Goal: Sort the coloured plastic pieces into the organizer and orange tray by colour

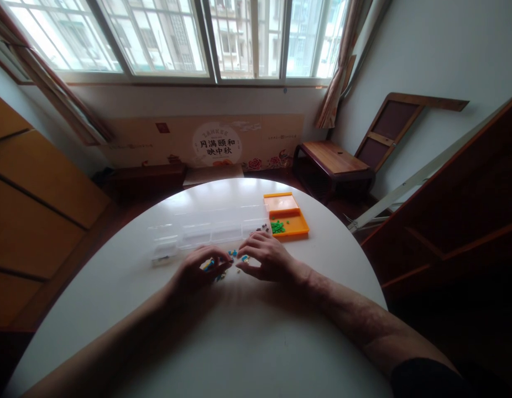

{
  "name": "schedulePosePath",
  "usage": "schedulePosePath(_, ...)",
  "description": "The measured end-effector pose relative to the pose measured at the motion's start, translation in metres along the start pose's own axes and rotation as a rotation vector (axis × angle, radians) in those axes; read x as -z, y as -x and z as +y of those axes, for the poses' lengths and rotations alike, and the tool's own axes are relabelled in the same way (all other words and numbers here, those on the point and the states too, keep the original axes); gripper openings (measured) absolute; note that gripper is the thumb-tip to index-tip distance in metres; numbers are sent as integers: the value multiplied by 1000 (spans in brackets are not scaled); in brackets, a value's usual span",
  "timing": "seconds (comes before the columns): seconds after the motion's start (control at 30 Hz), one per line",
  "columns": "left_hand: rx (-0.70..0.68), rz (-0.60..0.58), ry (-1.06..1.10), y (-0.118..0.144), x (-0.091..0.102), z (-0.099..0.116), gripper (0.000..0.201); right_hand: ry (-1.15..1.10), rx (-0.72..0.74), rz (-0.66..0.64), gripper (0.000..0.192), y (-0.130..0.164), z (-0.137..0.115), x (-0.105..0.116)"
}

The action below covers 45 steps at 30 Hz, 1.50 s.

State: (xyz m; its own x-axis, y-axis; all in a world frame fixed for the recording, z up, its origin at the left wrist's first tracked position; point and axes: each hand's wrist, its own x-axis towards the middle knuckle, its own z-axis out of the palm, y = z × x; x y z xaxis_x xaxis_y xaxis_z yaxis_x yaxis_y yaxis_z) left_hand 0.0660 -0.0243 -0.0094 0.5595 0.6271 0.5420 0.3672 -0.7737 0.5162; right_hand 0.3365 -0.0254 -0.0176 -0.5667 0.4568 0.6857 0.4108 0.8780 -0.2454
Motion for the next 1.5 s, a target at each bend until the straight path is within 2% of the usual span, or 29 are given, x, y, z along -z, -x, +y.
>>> schedulePosePath(0.33, -162, 1, -127, -2, 1, 2, 6, 15, 70, -34, 7, -4, -5, -3)
schedulePosePath(0.5, -148, 24, -151, -1, -1, 3, 5, 9, 52, -5, 8, -2, -3, -3)
schedulePosePath(0.63, -95, 27, -180, 1, 7, 0, 9, 75, -111, 108, 5, 3, 2, 1)
schedulePosePath(0.77, -108, -69, -193, 7, 23, -9, 5, 192, -316, 269, 6, 7, 10, 8)
schedulePosePath(0.87, -57, -88, -183, 11, 30, -13, 8, 234, -407, 299, 8, 11, 17, 8)
schedulePosePath(0.97, -40, -144, -182, 11, 32, -14, 13, 238, -436, 289, 10, 12, 21, 5)
schedulePosePath(1.13, -17, -180, -177, 10, 32, -12, 12, 152, -349, 223, 12, 11, 16, 2)
schedulePosePath(1.33, -32, -202, -133, 10, 34, -13, 14, 44, -33, -53, 13, 5, -2, 1)
schedulePosePath(1.4, -44, -222, -88, 11, 38, -14, 17, 42, 38, -99, 14, 1, -7, 2)
schedulePosePath(1.5, -28, -231, -45, 12, 48, -15, 13, 47, 70, -134, 13, -4, -10, 4)
